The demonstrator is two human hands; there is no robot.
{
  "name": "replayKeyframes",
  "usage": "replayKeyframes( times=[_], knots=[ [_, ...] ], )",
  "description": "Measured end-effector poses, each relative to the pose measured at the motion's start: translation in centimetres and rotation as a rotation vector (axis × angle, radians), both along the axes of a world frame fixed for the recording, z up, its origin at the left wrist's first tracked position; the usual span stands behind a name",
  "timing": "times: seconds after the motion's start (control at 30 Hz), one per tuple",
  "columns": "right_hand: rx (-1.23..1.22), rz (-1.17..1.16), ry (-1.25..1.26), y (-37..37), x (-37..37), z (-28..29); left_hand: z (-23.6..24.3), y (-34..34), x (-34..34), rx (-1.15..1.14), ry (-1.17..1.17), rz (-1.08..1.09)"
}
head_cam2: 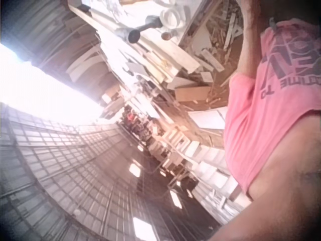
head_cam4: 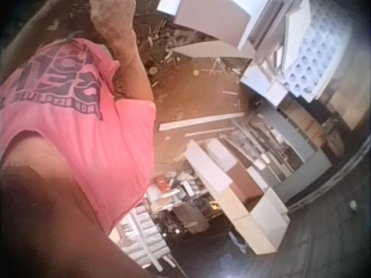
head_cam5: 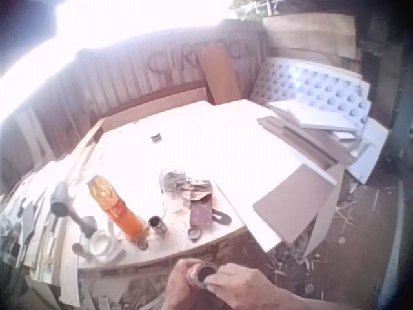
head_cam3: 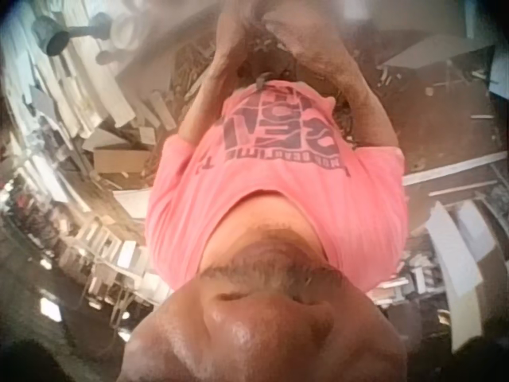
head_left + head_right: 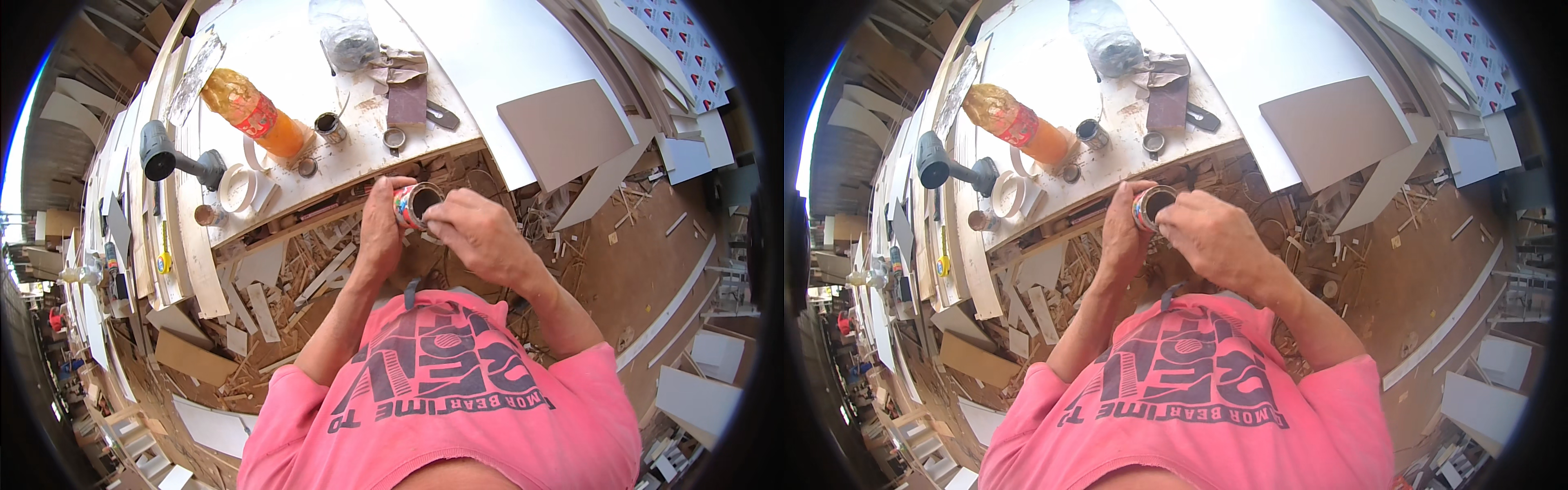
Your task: The person mixes a dark liquid in a small metal can using a thin stick while standing at a workbench in a cluttered workshop.
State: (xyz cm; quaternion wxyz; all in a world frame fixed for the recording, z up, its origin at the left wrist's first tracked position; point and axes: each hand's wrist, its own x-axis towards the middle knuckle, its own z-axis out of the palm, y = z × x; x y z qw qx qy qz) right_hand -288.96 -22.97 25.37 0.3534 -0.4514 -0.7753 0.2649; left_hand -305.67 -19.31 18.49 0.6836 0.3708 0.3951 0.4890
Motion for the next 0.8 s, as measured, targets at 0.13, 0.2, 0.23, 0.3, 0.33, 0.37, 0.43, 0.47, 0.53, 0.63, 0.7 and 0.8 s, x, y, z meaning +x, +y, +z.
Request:
replayKeyframes(
  times=[0.13,0.2,0.23,0.3,0.33,0.37,0.43,0.47,0.53,0.63,0.7,0.8],
  knots=[
    [-0.013,-0.174,0.020,1.4,1.1,-0.4,1.4,-0.1,-0.3,0.045,0.049,0.099],
    [-0.019,-0.069,0.037,0.6,0.4,0.2,1.1,-0.1,-0.4,0.183,0.244,0.040],
    [-0.021,-0.013,0.047,0.3,0.1,0.4,1.3,-0.3,-0.4,0.248,0.362,0.037],
    [0.045,-0.139,0.058,1.5,0.7,-0.4,1.8,-0.6,-0.5,0.291,0.429,0.040],
    [0.080,-0.201,0.063,2.0,0.9,-0.4,1.8,-0.5,-0.6,0.267,0.379,0.042],
    [0.111,-0.105,-0.016,1.1,0.3,-0.2,1.0,0.0,-0.8,0.152,0.161,0.051],
    [0.117,-0.030,-0.031,0.9,-0.1,0.2,0.7,0.2,-1.2,0.041,0.007,0.012],
    [0.120,0.007,-0.038,0.9,-0.2,0.2,0.8,0.0,-1.2,0.050,0.036,0.029],
    [0.163,-0.188,0.028,2.5,0.8,-0.8,1.8,-0.3,-0.3,0.066,0.090,0.040],
    [0.157,-0.021,-0.160,0.6,0.3,-0.4,1.0,0.6,-1.4,0.477,0.741,0.101],
    [0.122,0.053,-0.118,0.8,-0.1,-0.1,0.8,-0.4,-1.0,0.607,0.872,0.024],
    [0.126,-0.159,-0.051,2.4,2.2,-1.1,-0.1,-1.1,0.2,-0.040,0.064,0.073]
  ],
)
